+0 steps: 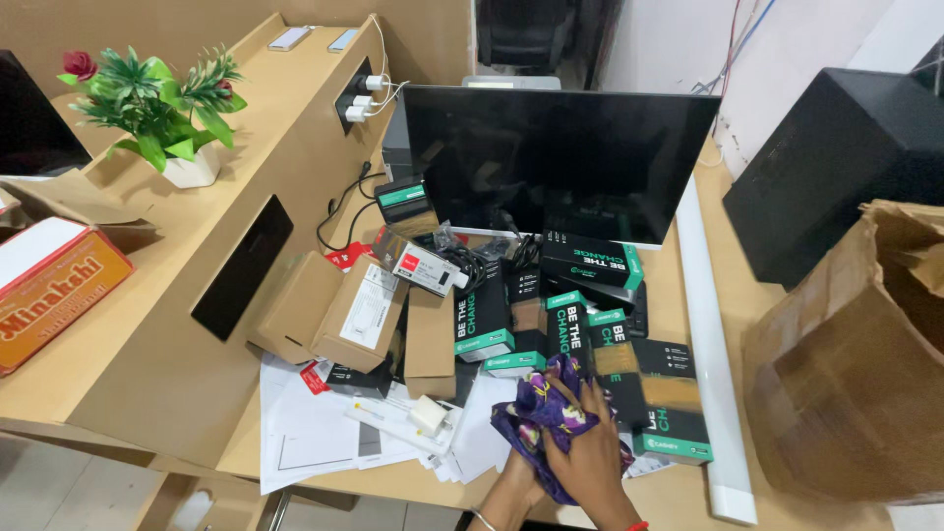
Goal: The person removes a power cable from a bag, uncoils it by hand, and places it into a small cardboard box on a desk cluttered with electronic product packaging.
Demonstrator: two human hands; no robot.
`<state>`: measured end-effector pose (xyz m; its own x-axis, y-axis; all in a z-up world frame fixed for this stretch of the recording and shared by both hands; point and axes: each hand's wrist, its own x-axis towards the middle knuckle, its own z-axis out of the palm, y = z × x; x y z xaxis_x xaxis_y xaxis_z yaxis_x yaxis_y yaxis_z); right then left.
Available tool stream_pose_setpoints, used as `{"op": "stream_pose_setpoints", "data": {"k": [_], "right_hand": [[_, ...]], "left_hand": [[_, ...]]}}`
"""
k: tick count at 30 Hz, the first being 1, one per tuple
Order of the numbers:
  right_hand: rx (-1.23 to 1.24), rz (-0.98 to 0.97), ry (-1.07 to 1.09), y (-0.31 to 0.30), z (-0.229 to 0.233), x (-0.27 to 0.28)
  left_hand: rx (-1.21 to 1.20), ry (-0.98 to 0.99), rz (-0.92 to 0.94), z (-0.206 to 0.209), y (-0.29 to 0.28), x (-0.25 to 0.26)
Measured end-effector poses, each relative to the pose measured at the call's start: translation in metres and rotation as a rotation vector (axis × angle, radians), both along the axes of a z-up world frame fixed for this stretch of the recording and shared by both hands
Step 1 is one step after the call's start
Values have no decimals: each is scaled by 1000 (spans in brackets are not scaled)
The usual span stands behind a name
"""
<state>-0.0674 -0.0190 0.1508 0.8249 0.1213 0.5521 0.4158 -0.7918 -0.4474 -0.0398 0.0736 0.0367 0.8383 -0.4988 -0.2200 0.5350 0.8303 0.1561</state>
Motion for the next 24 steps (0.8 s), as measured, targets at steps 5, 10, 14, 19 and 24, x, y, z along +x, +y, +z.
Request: {"op": "stream_pose_setpoints", "data": {"k": [5,10,14,19,24], "right_hand": [[187,-150,353,-60,-65,15],[590,21,395,-105,-122,55],[1302,111,493,-116,-141,74],[1615,214,919,-104,-136,62],[1245,292,1087,-81,-138,44]], "left_hand": [[372,-50,31,-45,-38,-28],[503,-167,10,-15,-33,-38],[489,-42,42,32,-22,-40],[286,-82,304,27,-2,-30],[325,-148,334,-24,7,-20]]}}
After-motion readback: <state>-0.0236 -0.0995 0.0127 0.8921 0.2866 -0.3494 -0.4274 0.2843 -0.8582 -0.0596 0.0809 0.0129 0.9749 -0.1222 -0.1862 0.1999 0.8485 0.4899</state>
